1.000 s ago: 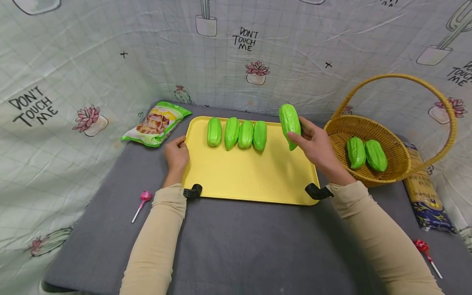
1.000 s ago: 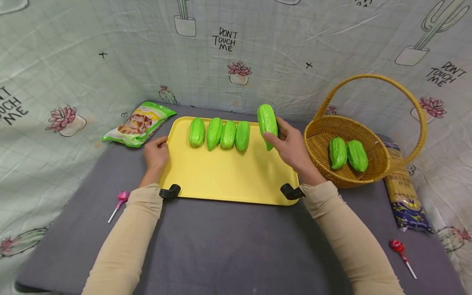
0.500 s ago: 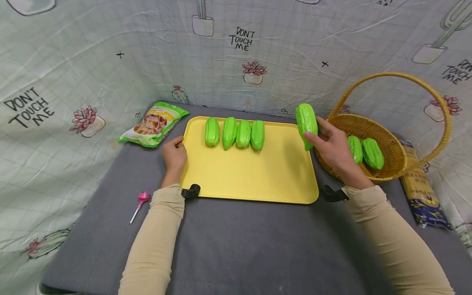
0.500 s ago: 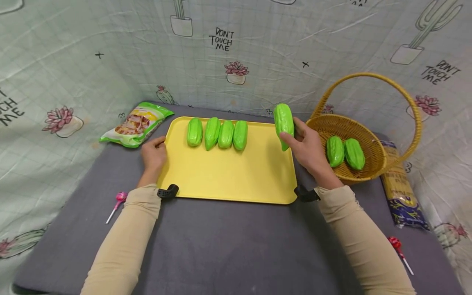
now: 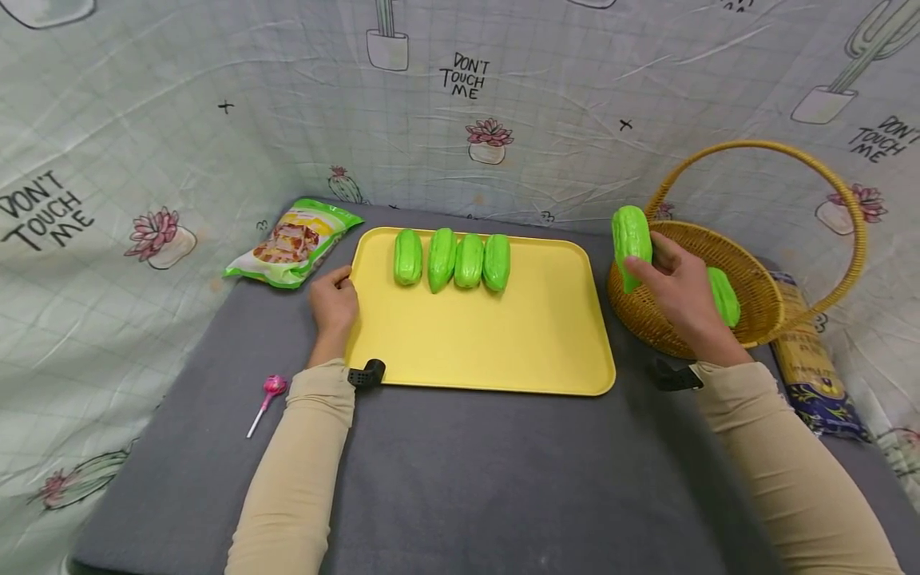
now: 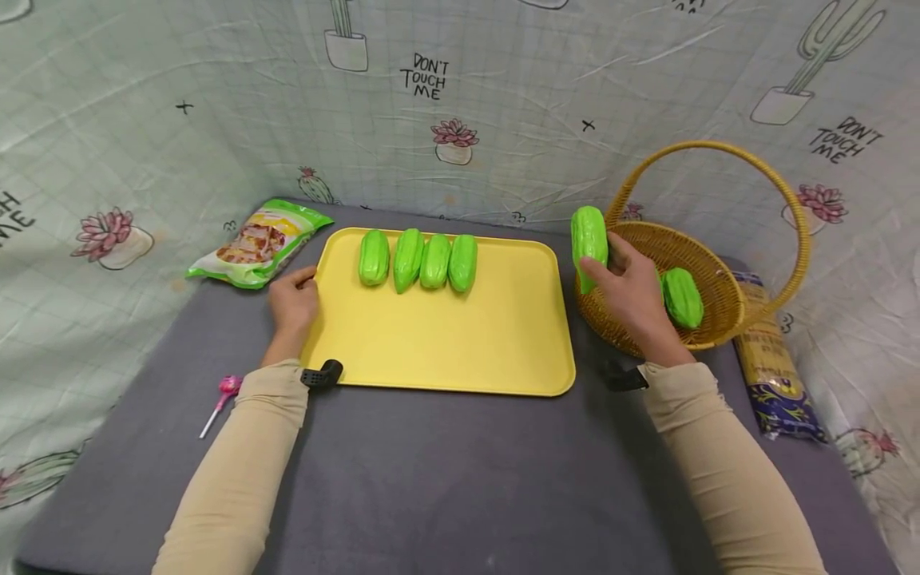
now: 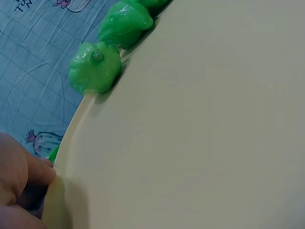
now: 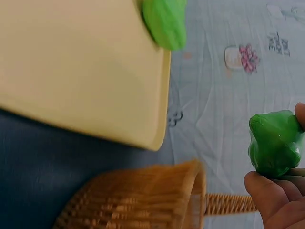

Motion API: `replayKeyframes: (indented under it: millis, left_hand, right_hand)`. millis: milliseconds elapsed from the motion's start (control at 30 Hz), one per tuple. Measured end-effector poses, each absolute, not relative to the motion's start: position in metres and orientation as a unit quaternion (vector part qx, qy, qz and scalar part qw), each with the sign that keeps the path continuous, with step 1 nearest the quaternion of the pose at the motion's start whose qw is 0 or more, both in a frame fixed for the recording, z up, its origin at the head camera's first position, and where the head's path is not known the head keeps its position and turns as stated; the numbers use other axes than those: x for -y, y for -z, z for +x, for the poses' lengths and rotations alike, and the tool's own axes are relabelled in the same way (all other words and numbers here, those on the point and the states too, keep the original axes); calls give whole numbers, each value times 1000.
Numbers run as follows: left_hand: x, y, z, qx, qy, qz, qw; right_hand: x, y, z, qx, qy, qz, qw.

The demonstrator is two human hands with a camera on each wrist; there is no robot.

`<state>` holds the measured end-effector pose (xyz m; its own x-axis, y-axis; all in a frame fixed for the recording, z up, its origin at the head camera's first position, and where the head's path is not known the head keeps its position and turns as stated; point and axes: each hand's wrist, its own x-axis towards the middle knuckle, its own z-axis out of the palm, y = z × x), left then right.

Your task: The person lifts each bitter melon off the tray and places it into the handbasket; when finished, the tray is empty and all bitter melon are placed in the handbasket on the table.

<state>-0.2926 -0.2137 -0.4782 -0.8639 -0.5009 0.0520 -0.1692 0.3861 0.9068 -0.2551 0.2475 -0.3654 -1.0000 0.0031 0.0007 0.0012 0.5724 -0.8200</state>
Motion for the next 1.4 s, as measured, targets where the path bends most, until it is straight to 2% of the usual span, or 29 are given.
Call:
replayKeyframes:
  millis: [633,1133,1400]
  left_hand:
    - [215,477,-293,820,509,210,155]
    - [213,477,-292,819,508,213,161]
    - [213,478,-293,816,514,210,160]
  right_hand:
    - [-284,386,-266,901,-431,-53,0]
    - [-302,406,-280,905,-416,-75,-48]
    - [-310,413,-283,909,-406,-56,-76]
